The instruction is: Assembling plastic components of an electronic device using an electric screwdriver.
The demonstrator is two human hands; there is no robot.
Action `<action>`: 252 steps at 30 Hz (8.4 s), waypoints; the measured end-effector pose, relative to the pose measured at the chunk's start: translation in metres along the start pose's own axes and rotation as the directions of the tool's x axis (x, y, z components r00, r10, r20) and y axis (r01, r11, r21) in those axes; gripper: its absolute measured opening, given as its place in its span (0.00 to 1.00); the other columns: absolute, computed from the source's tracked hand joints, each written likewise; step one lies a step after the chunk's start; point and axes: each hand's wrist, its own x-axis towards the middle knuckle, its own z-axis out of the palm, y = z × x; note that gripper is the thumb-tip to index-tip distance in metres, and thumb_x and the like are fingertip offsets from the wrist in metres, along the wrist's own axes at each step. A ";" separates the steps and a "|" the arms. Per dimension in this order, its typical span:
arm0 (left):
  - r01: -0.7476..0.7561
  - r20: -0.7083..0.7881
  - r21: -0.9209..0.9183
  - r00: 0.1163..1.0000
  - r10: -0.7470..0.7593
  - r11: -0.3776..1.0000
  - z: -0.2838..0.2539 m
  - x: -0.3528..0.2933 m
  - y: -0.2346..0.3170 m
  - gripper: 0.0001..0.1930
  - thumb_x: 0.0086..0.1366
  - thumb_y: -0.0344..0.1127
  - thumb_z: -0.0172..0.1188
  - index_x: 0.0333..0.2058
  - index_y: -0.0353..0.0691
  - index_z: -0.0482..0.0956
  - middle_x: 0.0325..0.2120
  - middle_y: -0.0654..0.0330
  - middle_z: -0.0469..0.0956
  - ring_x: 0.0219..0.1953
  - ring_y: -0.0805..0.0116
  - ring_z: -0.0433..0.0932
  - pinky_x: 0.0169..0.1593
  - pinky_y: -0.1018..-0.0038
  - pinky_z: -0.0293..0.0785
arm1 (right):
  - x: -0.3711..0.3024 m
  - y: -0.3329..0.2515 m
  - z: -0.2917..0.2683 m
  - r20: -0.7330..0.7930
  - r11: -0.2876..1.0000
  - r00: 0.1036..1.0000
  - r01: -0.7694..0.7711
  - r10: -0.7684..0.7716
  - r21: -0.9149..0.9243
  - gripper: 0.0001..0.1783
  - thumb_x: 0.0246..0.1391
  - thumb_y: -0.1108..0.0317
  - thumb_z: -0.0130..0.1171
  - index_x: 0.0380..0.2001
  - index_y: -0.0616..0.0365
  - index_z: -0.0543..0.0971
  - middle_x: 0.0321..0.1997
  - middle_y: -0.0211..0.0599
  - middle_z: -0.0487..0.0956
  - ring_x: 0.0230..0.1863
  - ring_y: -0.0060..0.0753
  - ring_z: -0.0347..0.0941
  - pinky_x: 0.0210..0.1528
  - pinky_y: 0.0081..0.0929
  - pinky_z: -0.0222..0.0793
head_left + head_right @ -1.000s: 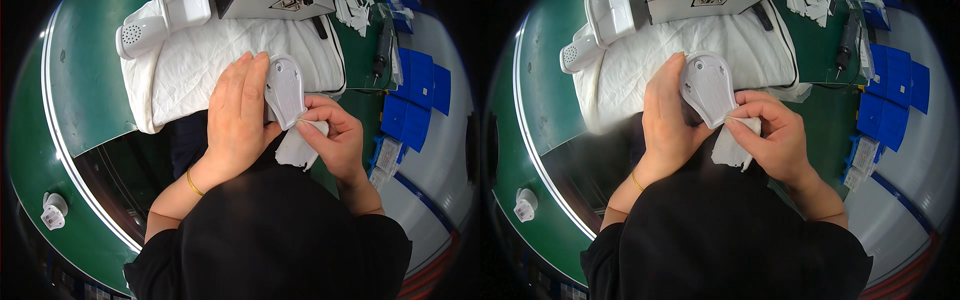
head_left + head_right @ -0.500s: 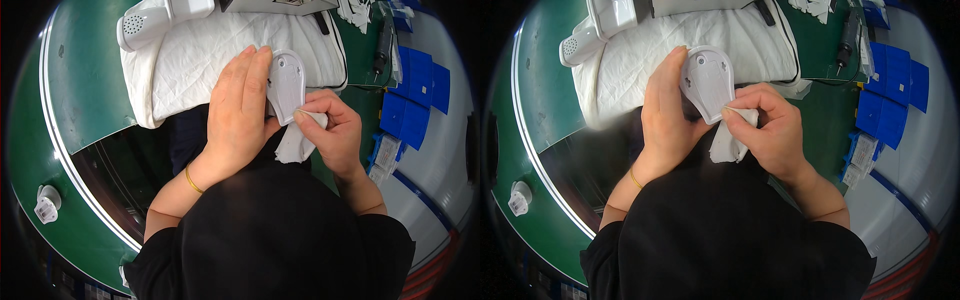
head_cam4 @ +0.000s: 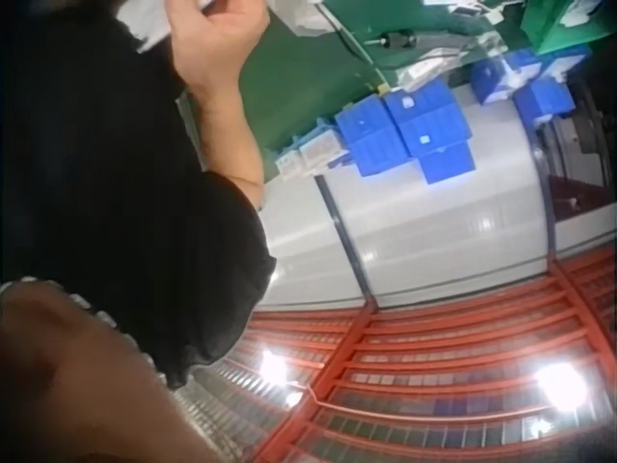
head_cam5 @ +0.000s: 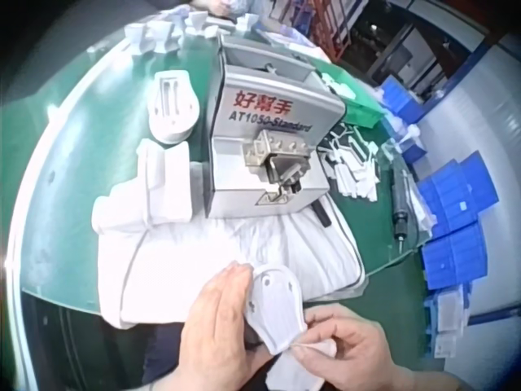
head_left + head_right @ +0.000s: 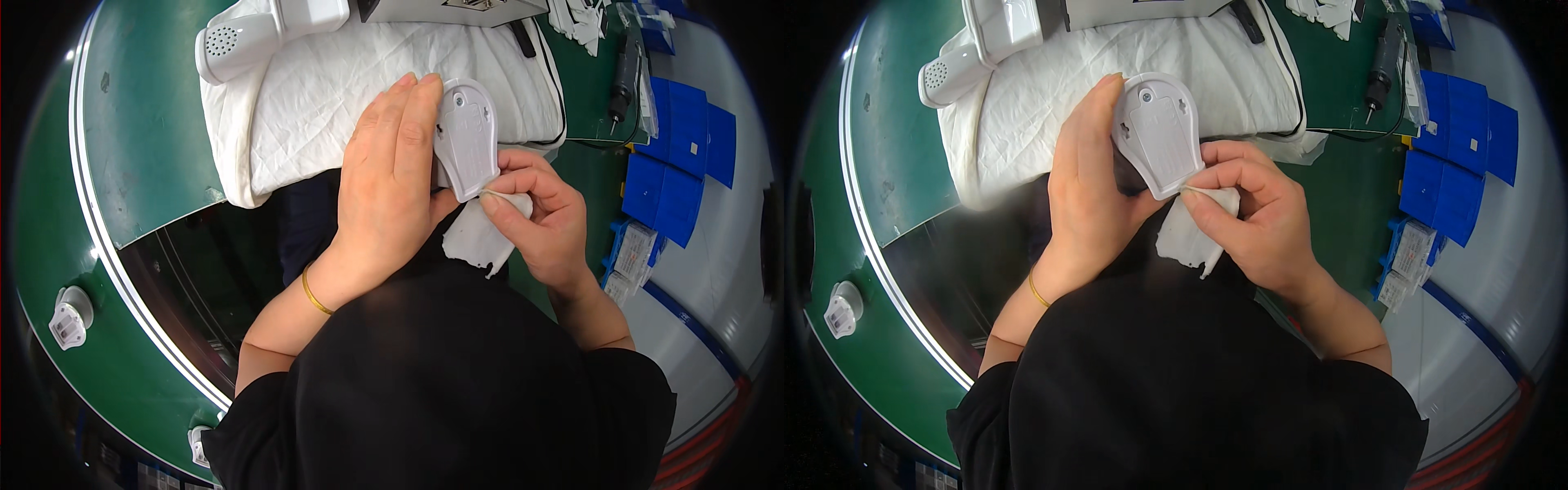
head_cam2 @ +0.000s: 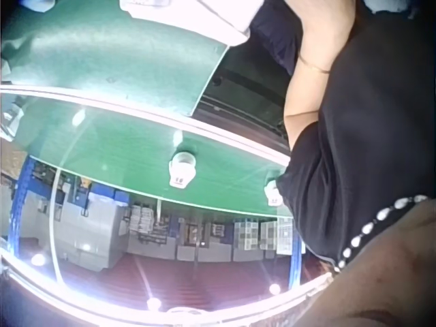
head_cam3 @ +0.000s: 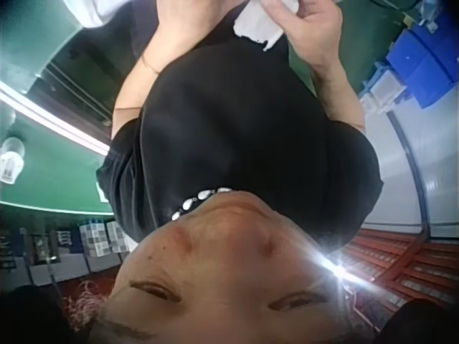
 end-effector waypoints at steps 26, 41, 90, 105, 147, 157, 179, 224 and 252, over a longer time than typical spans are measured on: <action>-0.054 -0.017 0.056 0.998 0.055 0.997 0.001 0.000 -0.006 0.49 0.40 0.32 0.80 0.62 0.32 0.64 0.56 0.46 0.73 0.55 0.46 0.75 0.55 0.61 0.75 | -0.001 0.001 0.003 -0.058 0.999 0.998 -0.041 0.039 -0.029 0.06 0.53 0.83 0.64 0.34 0.65 0.81 0.49 0.39 0.76 0.48 0.23 0.73 0.52 0.21 0.68; -0.033 0.006 -0.005 0.999 0.033 0.999 -0.003 0.002 -0.002 0.51 0.36 0.27 0.77 0.63 0.31 0.64 0.53 0.44 0.72 0.59 0.41 0.72 0.59 0.54 0.71 | -0.008 0.019 0.012 -0.089 0.998 0.996 -0.029 0.024 -0.051 0.05 0.53 0.82 0.64 0.34 0.65 0.81 0.49 0.38 0.76 0.50 0.25 0.72 0.54 0.22 0.66; -0.015 -0.015 0.184 1.000 0.018 0.983 -0.030 0.018 0.047 0.49 0.37 0.35 0.82 0.59 0.29 0.67 0.48 0.47 0.73 0.49 0.47 0.74 0.52 0.61 0.71 | 0.072 0.017 -0.082 -0.302 0.964 0.936 0.107 -0.181 -0.245 0.33 0.59 0.63 0.67 0.65 0.60 0.69 0.53 0.45 0.78 0.45 0.21 0.74 0.46 0.19 0.71; -0.025 -0.059 0.181 0.998 0.036 0.983 -0.018 0.013 0.039 0.50 0.36 0.34 0.82 0.59 0.30 0.65 0.49 0.47 0.73 0.49 0.48 0.74 0.53 0.60 0.70 | 0.057 0.022 -0.074 -0.260 0.862 0.946 0.038 -0.194 -0.506 0.08 0.52 0.73 0.68 0.35 0.63 0.81 0.31 0.27 0.78 0.29 0.15 0.69 0.33 0.16 0.66; -0.097 -0.117 0.174 0.986 0.119 0.980 -0.001 -0.002 0.004 0.50 0.35 0.34 0.81 0.59 0.29 0.66 0.50 0.45 0.74 0.50 0.45 0.75 0.53 0.57 0.72 | 0.009 -0.007 -0.006 0.003 0.999 1.000 0.014 -0.014 -0.047 0.13 0.54 0.79 0.66 0.43 0.64 0.76 0.40 0.32 0.80 0.41 0.18 0.77 0.49 0.19 0.75; -0.089 -0.123 0.148 0.987 0.108 0.985 -0.002 -0.005 0.001 0.49 0.35 0.33 0.80 0.59 0.31 0.67 0.50 0.45 0.75 0.51 0.45 0.76 0.52 0.57 0.74 | 0.011 -0.019 -0.004 0.041 0.991 0.995 -0.086 0.091 -0.107 0.14 0.51 0.81 0.68 0.40 0.63 0.76 0.39 0.32 0.79 0.40 0.18 0.76 0.47 0.17 0.75; -0.117 -0.115 0.072 0.985 0.125 0.990 -0.002 -0.008 -0.004 0.49 0.37 0.32 0.81 0.60 0.34 0.66 0.54 0.49 0.75 0.54 0.49 0.75 0.56 0.60 0.73 | 0.014 -0.021 -0.002 0.090 0.981 0.983 -0.144 0.157 -0.134 0.13 0.52 0.80 0.68 0.40 0.64 0.76 0.37 0.30 0.80 0.38 0.15 0.76 0.45 0.15 0.74; -0.183 -0.123 0.090 0.973 0.193 0.979 -0.003 -0.010 -0.010 0.48 0.37 0.32 0.82 0.59 0.33 0.68 0.54 0.49 0.75 0.56 0.49 0.75 0.58 0.61 0.74 | 0.008 -0.007 0.005 0.049 0.985 0.985 -0.170 0.168 0.033 0.15 0.52 0.80 0.67 0.43 0.64 0.76 0.38 0.29 0.79 0.39 0.14 0.75 0.45 0.14 0.74; -0.103 -0.105 0.112 0.988 0.115 0.988 -0.007 -0.004 -0.005 0.49 0.36 0.33 0.83 0.59 0.32 0.68 0.53 0.48 0.75 0.54 0.50 0.76 0.56 0.62 0.75 | 0.004 0.007 -0.003 0.036 0.952 0.985 0.172 -0.168 -0.255 0.20 0.53 0.85 0.64 0.47 0.62 0.70 0.44 0.34 0.78 0.46 0.23 0.76 0.50 0.20 0.73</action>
